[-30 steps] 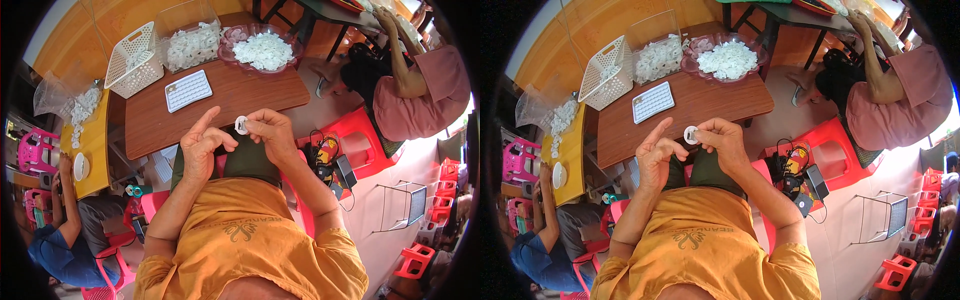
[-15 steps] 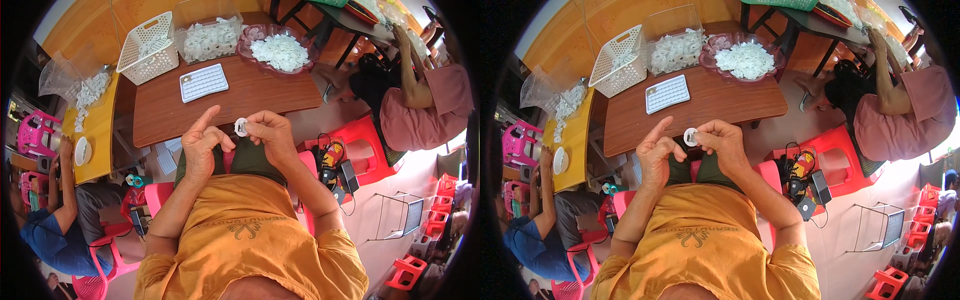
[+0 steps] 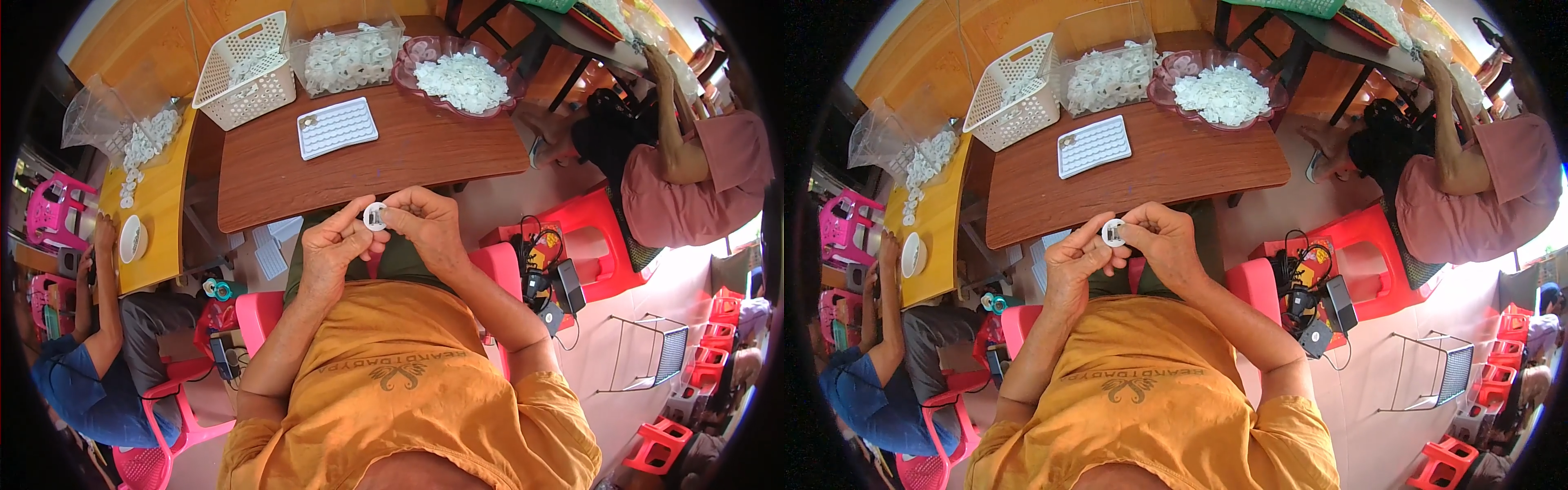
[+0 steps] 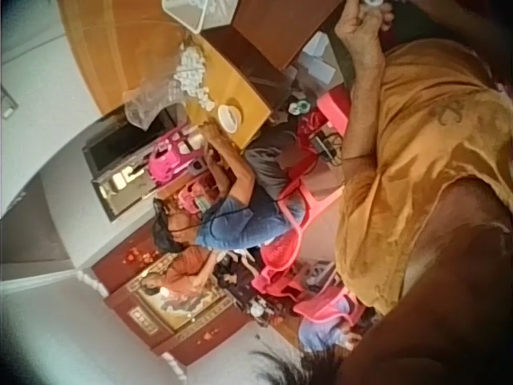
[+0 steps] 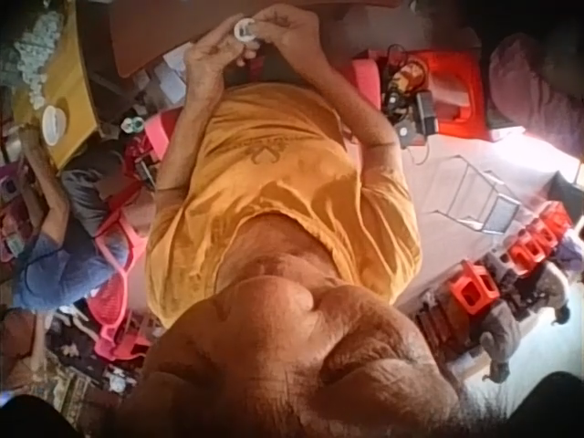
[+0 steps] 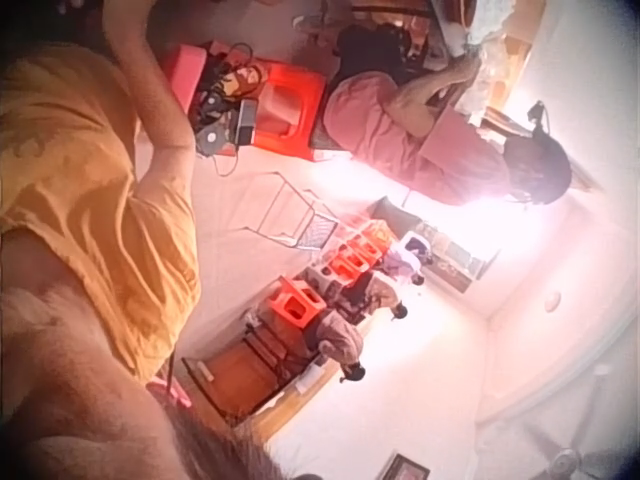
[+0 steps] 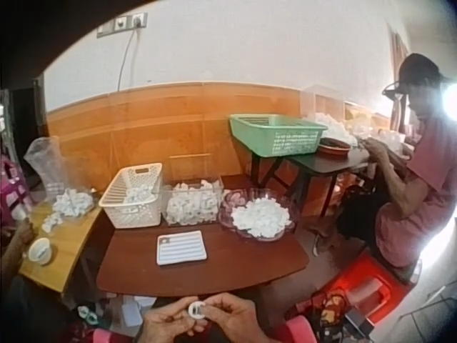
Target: The person assembles electronic light units by inserting button batteries and components into plastic bases, attaching plastic covers to the bases by hand, and testing the lights.
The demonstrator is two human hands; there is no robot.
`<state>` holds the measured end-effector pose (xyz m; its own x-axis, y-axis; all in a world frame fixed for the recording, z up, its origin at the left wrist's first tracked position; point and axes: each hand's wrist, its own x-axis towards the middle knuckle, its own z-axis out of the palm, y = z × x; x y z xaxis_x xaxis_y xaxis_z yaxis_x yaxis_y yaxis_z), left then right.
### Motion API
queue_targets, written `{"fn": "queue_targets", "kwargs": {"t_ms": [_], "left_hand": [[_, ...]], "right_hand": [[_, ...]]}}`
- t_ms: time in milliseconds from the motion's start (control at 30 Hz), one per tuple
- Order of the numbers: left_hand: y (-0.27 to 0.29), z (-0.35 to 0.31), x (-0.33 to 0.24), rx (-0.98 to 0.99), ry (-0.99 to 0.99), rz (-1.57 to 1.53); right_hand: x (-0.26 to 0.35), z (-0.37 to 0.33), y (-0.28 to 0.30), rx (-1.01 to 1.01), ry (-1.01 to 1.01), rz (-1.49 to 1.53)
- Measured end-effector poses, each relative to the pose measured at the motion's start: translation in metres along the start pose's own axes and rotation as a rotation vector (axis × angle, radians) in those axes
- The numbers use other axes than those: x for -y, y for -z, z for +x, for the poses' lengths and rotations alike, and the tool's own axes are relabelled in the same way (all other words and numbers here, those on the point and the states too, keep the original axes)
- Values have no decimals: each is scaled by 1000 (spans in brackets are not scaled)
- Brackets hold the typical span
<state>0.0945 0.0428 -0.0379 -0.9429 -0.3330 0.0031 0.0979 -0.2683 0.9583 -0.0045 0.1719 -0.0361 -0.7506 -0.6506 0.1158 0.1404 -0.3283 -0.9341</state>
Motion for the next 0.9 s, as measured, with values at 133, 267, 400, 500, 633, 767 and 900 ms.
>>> {"fn": "queue_targets", "kwargs": {"t_ms": [133, 267, 400, 500, 633, 767, 900], "left_hand": [[-5, -3, 1, -37, 40, 8], [-5, -1, 1, -92, 73, -67], [-4, 4, 1, -142, 109, -92], [-3, 15, 8, -211, 125, -62], [-4, 29, 16, -227, 154, -62], [-3, 36, 14, -240, 134, -28], [6, 42, 6, -215, 163, -59]], "right_hand": [[-6, -3, -4, -31, -11, -51], [-12, -4, -5, -53, 18, -63], [-19, -1, -3, -45, 10, -128], [-21, 3, -1, -64, 13, -152], [-18, 11, 6, -70, -22, -215], [-20, 19, 8, -70, -45, -252], [-24, 33, 11, -69, -55, -220]]}}
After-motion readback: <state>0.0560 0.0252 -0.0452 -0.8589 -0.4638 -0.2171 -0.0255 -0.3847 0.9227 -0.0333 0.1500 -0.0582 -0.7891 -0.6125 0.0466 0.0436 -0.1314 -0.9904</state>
